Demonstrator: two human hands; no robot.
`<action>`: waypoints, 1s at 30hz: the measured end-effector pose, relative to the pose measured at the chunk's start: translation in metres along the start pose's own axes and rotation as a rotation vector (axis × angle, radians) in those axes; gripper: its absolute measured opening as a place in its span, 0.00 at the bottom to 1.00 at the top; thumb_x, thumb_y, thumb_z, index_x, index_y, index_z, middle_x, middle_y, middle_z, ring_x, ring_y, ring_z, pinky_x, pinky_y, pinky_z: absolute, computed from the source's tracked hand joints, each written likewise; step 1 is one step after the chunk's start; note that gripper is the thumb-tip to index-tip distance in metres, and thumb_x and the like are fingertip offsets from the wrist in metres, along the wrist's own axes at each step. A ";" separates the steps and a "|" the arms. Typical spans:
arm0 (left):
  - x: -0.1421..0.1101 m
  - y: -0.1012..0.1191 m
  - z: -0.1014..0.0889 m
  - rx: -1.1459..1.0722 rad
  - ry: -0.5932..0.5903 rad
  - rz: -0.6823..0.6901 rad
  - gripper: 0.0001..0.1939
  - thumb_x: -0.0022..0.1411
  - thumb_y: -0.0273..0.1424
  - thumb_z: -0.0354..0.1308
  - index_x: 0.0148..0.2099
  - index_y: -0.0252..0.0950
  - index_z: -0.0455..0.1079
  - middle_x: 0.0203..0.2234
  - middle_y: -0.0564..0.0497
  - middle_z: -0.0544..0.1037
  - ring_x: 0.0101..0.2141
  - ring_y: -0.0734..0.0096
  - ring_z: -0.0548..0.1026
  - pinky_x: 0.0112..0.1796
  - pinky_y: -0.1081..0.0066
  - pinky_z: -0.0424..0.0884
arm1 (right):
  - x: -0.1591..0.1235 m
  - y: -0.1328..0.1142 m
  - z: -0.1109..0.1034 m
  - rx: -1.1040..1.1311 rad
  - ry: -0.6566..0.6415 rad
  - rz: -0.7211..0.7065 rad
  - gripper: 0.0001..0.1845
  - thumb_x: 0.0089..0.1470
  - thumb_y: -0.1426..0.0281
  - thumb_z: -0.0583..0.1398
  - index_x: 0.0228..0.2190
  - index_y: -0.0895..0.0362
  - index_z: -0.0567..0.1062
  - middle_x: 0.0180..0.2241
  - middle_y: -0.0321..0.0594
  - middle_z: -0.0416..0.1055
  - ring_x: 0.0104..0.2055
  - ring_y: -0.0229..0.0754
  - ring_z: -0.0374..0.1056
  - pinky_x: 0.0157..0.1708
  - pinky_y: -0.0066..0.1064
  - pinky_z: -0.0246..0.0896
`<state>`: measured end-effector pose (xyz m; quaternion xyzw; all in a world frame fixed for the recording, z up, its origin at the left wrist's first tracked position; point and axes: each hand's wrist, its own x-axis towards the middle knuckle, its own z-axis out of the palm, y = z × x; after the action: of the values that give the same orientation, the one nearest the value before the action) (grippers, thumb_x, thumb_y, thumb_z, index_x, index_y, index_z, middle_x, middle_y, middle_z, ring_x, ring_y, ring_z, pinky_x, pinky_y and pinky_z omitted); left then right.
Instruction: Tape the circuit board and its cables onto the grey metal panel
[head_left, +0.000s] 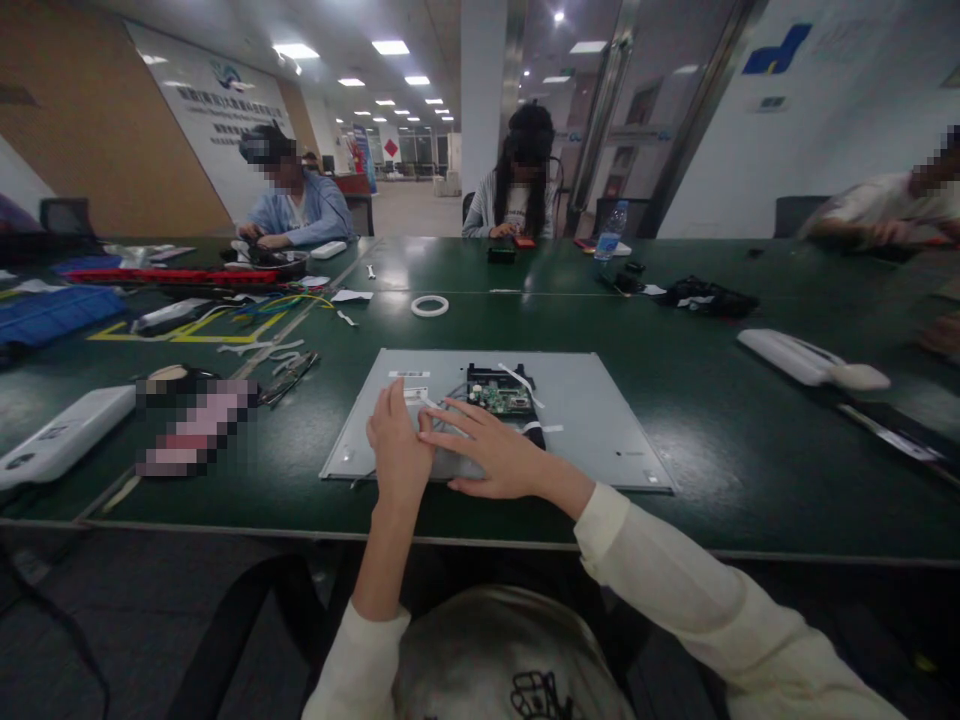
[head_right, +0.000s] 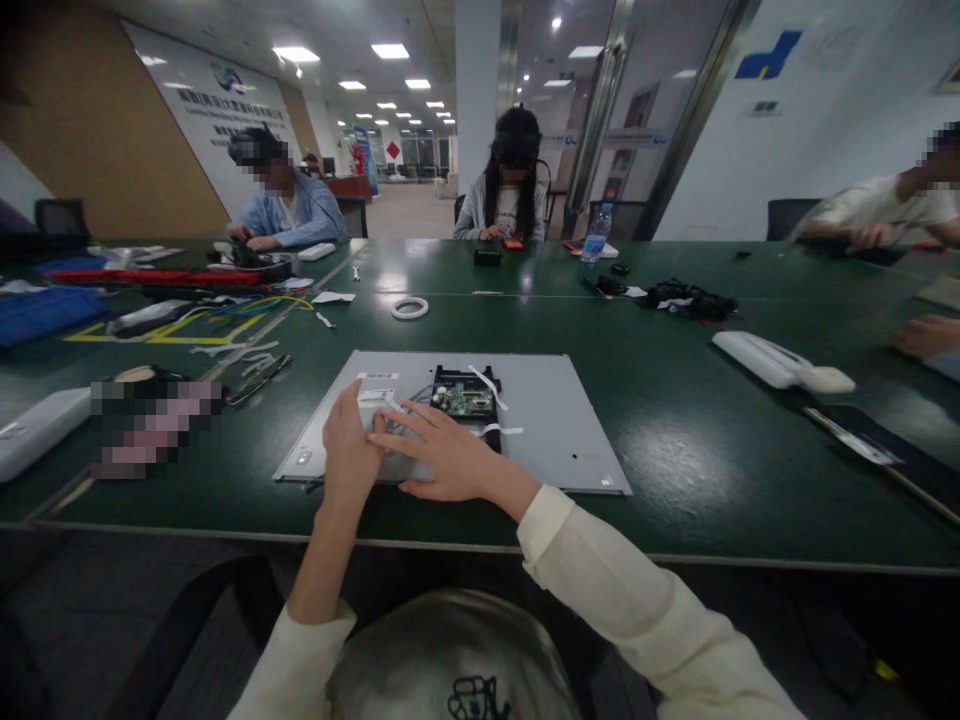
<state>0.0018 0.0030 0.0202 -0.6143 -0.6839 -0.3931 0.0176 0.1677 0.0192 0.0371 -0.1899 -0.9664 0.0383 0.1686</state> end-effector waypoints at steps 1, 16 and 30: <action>0.000 0.002 -0.001 0.001 0.008 -0.010 0.24 0.61 0.29 0.46 0.60 0.32 0.51 0.56 0.35 0.61 0.57 0.54 0.58 0.54 0.50 0.55 | 0.000 0.001 0.001 -0.005 0.001 0.016 0.37 0.52 0.61 0.58 0.60 0.56 0.54 0.62 0.46 0.44 0.64 0.47 0.32 0.60 0.46 0.38; -0.001 0.002 -0.001 -0.015 0.026 0.003 0.20 0.60 0.26 0.46 0.55 0.33 0.58 0.52 0.40 0.65 0.55 0.58 0.61 0.54 0.55 0.57 | 0.000 0.019 0.007 -0.181 0.009 0.212 0.31 0.58 0.56 0.50 0.59 0.57 0.56 0.60 0.48 0.51 0.64 0.49 0.39 0.58 0.56 0.22; -0.004 -0.002 0.003 -0.107 -0.083 -0.007 0.21 0.62 0.30 0.47 0.57 0.33 0.55 0.53 0.39 0.64 0.55 0.58 0.61 0.54 0.51 0.58 | -0.022 0.087 0.000 -0.452 0.069 0.634 0.28 0.57 0.53 0.48 0.55 0.51 0.62 0.63 0.44 0.39 0.64 0.57 0.27 0.55 0.62 0.23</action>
<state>0.0025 0.0013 0.0144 -0.6277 -0.6644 -0.4031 -0.0451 0.2179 0.0915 0.0177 -0.5128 -0.8376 -0.1317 0.1346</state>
